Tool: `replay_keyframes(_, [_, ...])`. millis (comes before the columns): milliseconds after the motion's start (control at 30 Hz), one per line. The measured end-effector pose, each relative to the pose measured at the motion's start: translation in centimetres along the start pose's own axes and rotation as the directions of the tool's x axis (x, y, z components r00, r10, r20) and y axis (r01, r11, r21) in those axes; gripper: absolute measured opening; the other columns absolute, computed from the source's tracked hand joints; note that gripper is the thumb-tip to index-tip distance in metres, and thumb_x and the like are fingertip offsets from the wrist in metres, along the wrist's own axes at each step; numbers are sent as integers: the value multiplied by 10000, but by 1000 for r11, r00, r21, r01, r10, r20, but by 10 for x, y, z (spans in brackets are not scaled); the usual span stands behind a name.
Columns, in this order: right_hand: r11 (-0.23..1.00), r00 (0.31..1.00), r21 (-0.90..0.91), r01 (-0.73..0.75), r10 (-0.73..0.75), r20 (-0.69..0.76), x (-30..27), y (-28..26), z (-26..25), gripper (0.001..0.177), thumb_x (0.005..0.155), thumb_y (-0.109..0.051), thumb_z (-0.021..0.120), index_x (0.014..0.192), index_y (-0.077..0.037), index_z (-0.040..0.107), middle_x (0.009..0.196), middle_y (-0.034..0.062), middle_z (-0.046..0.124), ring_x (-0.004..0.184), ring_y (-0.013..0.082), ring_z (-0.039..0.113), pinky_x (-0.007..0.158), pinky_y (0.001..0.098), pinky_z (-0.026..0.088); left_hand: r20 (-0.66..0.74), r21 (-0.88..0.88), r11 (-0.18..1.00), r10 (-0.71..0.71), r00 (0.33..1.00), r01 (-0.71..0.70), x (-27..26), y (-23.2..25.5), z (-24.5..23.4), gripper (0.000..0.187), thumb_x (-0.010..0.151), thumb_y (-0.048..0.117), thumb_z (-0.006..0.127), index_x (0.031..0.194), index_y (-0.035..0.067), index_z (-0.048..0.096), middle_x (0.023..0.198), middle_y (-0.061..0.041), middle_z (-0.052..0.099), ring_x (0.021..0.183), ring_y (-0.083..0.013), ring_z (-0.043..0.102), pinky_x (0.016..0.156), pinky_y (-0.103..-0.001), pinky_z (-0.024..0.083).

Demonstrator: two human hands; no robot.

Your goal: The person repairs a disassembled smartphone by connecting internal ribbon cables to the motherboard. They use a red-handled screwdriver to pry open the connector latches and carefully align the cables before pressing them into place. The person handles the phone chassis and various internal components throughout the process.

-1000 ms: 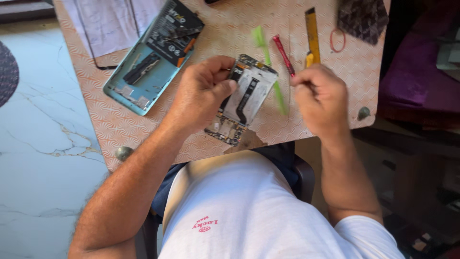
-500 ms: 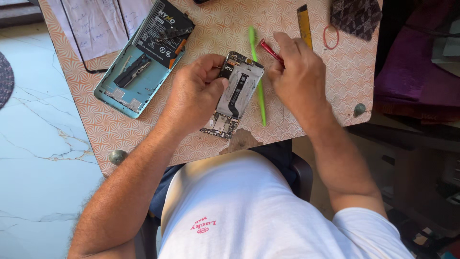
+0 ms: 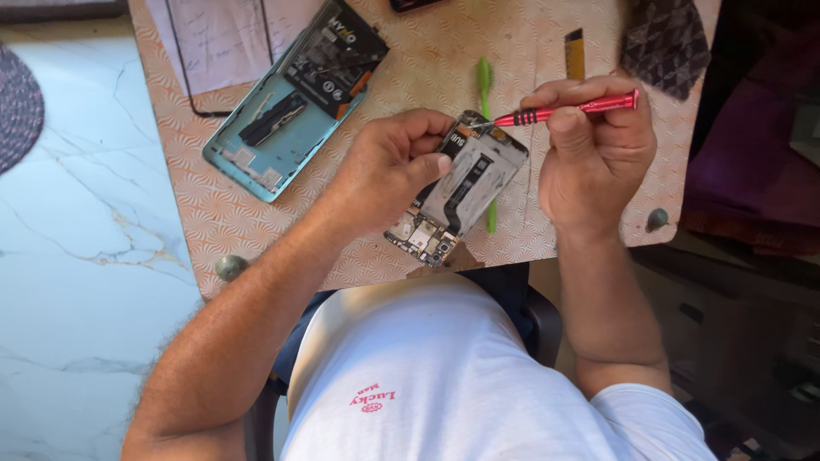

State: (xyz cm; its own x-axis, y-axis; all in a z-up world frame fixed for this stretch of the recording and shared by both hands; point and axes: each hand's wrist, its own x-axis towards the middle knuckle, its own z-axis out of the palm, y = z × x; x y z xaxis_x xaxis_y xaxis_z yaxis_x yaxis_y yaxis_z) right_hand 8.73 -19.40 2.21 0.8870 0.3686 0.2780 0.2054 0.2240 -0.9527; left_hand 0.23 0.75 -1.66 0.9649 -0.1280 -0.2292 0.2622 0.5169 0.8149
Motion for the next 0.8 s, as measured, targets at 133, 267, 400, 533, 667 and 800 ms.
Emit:
replay_keyframes(133, [999,999,-45,20,-18,27,-4,6,-4,180,1094,-57,741,1196,-12,599,1055,120,688,993,206,713,917,326,603,-12,11,1000,24,1000,-24,-1,0,-3,316,952,-87,563,1264,-58,603,1107,-110,761,977,-111,713,868,-266,596])
replay_keyframes(267, [992,996,-109,70,-64,57,-5,6,-4,200,1091,-65,737,1224,-29,592,1073,134,695,997,190,711,912,320,614,-40,117,993,5,999,0,-2,3,-1,302,950,-62,573,1247,-41,617,1072,-101,774,944,-100,718,838,-256,603])
replay_keyframes(400, [982,993,-165,90,-75,95,-3,5,-6,194,1096,-69,734,1211,-32,582,1070,152,706,985,187,713,885,304,614,-42,132,991,4,999,2,-1,2,0,310,946,-65,575,1252,-38,618,1075,-104,773,943,-98,714,837,-251,592])
replay_keyframes(533, [988,995,-141,56,-43,91,-6,5,-3,204,1101,-78,737,1213,-28,575,1071,168,707,957,181,704,886,301,606,-37,112,994,21,999,-17,-2,0,-1,306,951,-69,572,1254,-44,610,1083,-112,771,949,-104,720,841,-259,599])
replay_keyframes(667, [986,996,-155,57,-46,75,-6,2,0,201,1101,-91,733,1191,-20,568,1073,177,701,956,188,704,891,306,600,-44,116,993,32,999,-27,-1,1,-1,316,952,-70,575,1266,-45,601,1095,-115,769,963,-111,723,850,-267,602])
replay_keyframes(800, [977,997,-199,75,-68,42,-3,-4,4,187,1082,-85,716,1165,-23,561,1044,183,703,924,189,697,867,310,590,-71,145,989,31,997,-20,-3,1,-1,326,946,-65,591,1271,-48,595,1098,-116,772,974,-118,731,854,-268,609])
